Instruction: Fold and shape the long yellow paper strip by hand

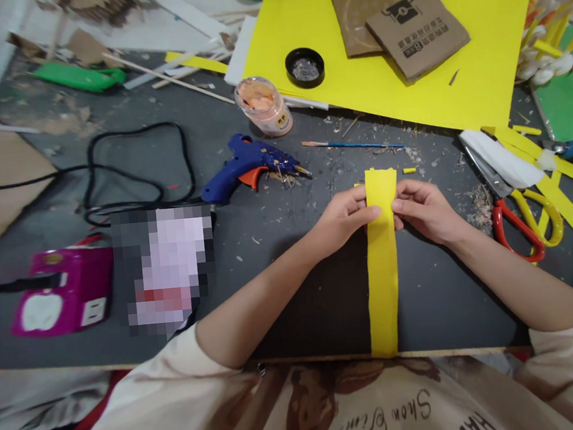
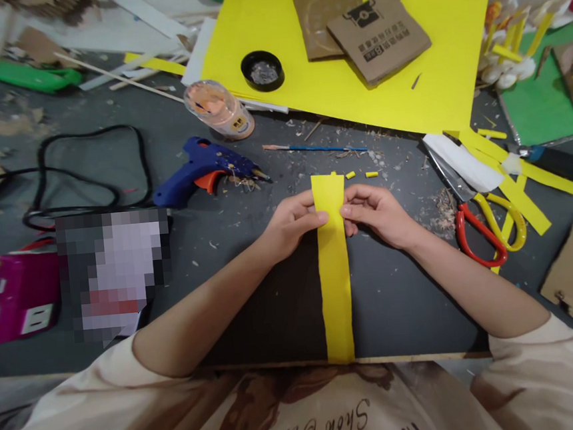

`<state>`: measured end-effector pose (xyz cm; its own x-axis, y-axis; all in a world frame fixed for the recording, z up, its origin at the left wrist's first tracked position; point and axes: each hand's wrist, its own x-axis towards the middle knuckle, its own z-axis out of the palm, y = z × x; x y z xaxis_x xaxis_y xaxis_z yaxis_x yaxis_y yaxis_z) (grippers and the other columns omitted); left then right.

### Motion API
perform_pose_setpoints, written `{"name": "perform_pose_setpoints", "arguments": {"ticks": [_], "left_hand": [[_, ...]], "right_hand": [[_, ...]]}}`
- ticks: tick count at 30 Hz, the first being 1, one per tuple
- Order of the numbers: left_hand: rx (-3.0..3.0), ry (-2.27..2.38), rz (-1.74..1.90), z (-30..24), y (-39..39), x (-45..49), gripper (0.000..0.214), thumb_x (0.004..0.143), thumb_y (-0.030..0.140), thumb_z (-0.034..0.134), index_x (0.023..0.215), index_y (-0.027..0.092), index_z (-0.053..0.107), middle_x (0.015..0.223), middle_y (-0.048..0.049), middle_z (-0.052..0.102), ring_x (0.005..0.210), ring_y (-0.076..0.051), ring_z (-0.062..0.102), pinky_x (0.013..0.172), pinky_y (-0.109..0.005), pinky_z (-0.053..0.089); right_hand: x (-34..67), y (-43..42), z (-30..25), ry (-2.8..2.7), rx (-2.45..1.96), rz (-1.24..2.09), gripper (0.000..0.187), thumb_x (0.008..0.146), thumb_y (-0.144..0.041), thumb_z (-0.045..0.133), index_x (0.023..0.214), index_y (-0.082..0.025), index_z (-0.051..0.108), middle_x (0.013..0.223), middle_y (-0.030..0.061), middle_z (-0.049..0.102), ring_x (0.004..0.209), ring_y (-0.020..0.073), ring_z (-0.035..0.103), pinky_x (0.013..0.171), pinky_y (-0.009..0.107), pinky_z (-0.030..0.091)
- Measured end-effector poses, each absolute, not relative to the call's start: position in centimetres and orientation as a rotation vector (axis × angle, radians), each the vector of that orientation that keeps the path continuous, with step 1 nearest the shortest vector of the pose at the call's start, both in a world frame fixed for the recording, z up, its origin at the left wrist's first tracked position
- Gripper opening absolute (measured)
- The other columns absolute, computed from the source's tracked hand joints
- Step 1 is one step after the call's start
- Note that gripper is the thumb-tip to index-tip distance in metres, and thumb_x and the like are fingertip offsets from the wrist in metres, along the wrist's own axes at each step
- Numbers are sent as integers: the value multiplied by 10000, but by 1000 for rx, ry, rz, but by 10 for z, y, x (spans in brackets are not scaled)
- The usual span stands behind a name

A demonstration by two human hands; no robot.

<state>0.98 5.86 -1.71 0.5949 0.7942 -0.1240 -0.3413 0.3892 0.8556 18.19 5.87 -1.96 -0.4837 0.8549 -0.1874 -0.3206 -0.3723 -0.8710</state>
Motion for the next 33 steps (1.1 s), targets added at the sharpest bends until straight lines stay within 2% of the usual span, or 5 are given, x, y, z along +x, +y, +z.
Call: {"name": "perform_pose_setpoints", "arguments": {"ticks": [8, 18, 23, 28, 33], "left_hand": [[972, 599, 680, -16, 59, 7, 348, 774, 396, 651, 985, 128, 583, 777, -57, 714, 725, -171, 678, 652, -248, 492], [817, 636, 837, -19, 60, 11, 284, 708, 345, 713, 842, 150, 555, 692, 13, 662, 593, -125, 657, 583, -217, 505], [892, 621, 778, -17, 62, 9, 311, 712, 396, 715, 808, 148, 553, 660, 4, 661, 594, -126, 648, 615, -233, 507], [1009, 679, 659, -15, 60, 7, 408, 747, 494, 662, 892, 131, 546, 705, -35, 678, 657, -155, 654, 649, -266, 484], [1024, 682, 643, -14, 59, 8, 414, 743, 521, 651, 860, 148, 513, 680, -16, 660, 655, -143, 650, 615, -240, 477]], "right_hand": [[181, 59, -21, -1000, -817, 1969, 166, 720, -255, 738, 766, -175, 600, 611, -52, 628, 496, 46, 563, 485, 163, 451], [183, 58, -20, -1055, -827, 2001, 155, 745, -276, 715, 765, -162, 612, 601, -40, 631, 496, 52, 575, 496, 168, 453], [182, 59, -19, -975, -807, 2001, 150, 729, -256, 729, 764, -167, 614, 594, -47, 633, 494, 48, 573, 484, 157, 444], [181, 59, -18, -965, -838, 2019, 203, 692, -282, 759, 735, -161, 602, 596, -51, 631, 485, 41, 556, 478, 159, 437], [181, 59, -18, -1014, -856, 2009, 228, 703, -300, 750, 727, -162, 570, 583, -56, 621, 486, 43, 551, 493, 168, 436]]}}
